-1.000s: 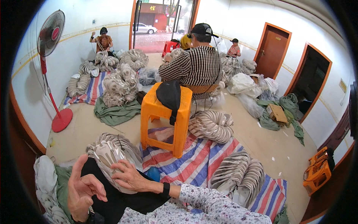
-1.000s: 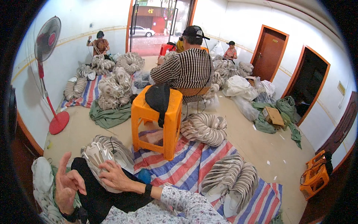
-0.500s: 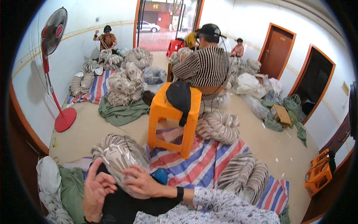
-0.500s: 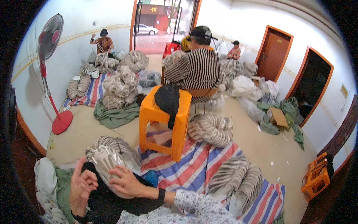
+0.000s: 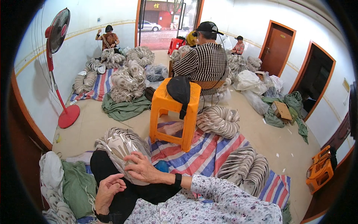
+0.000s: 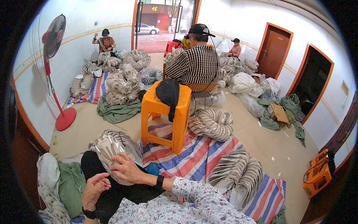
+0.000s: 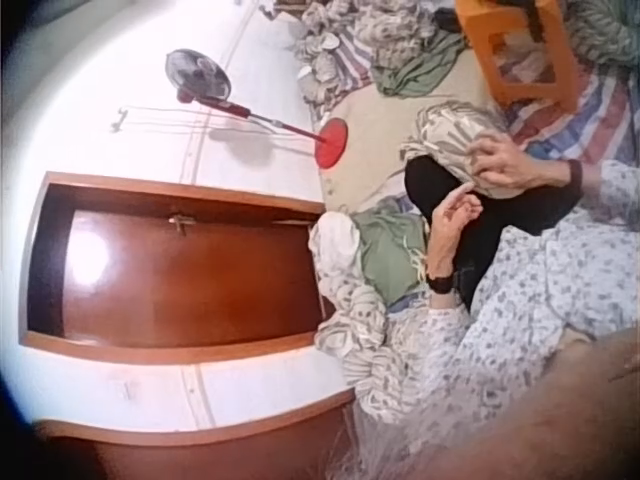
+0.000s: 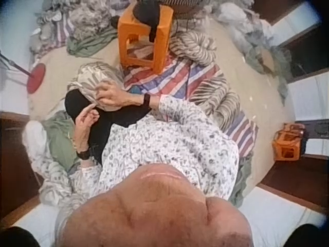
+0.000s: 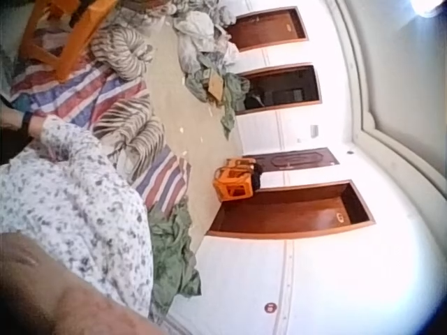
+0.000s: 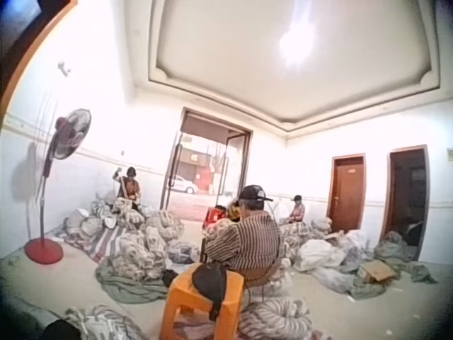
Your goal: Threading and lacing shoe components together as part of a manual manufacturing process.
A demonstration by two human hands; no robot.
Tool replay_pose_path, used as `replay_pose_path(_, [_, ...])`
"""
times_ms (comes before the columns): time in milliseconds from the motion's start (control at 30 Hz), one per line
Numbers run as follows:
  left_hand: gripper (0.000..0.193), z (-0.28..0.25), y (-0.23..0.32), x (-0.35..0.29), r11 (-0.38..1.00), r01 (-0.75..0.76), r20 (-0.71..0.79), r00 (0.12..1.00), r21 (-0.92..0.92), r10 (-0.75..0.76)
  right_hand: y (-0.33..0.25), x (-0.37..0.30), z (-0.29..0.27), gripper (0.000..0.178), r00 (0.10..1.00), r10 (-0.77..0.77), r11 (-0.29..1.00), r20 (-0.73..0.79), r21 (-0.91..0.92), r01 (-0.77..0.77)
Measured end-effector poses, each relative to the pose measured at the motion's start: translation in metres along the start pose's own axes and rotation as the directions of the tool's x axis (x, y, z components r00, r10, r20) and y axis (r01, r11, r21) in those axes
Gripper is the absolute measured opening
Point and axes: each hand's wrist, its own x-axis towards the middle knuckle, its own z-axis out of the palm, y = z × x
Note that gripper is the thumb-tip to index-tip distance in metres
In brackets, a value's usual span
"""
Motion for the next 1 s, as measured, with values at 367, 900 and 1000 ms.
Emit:
replay_pose_path(367, [0.042, -0.015, -0.017, 0.006, 0.948, -0.052, -0.023, 0.999, -0.315, 0.048, -0.004, -0.001, 0.000, 0.018, 1.000, 0.003, 1.000, -0.013, -0.003, -0.003])
replay_pose_path(900, [0.038, -0.019, -0.021, 0.015, 0.881, -0.089, -0.022, 0.996, -0.464, 0.089, 0.005, 0.000, -0.003, 0.019, 1.000, 0.003, 1.000, -0.015, -0.010, -0.003])
replay_pose_path(1000, [0.040, -0.023, -0.014, 0.002, 0.913, -0.093, -0.052, 0.996, -0.398, 0.079, 0.004, 0.004, 0.010, 0.021, 0.998, -0.056, 0.998, -0.034, 0.013, 0.056])
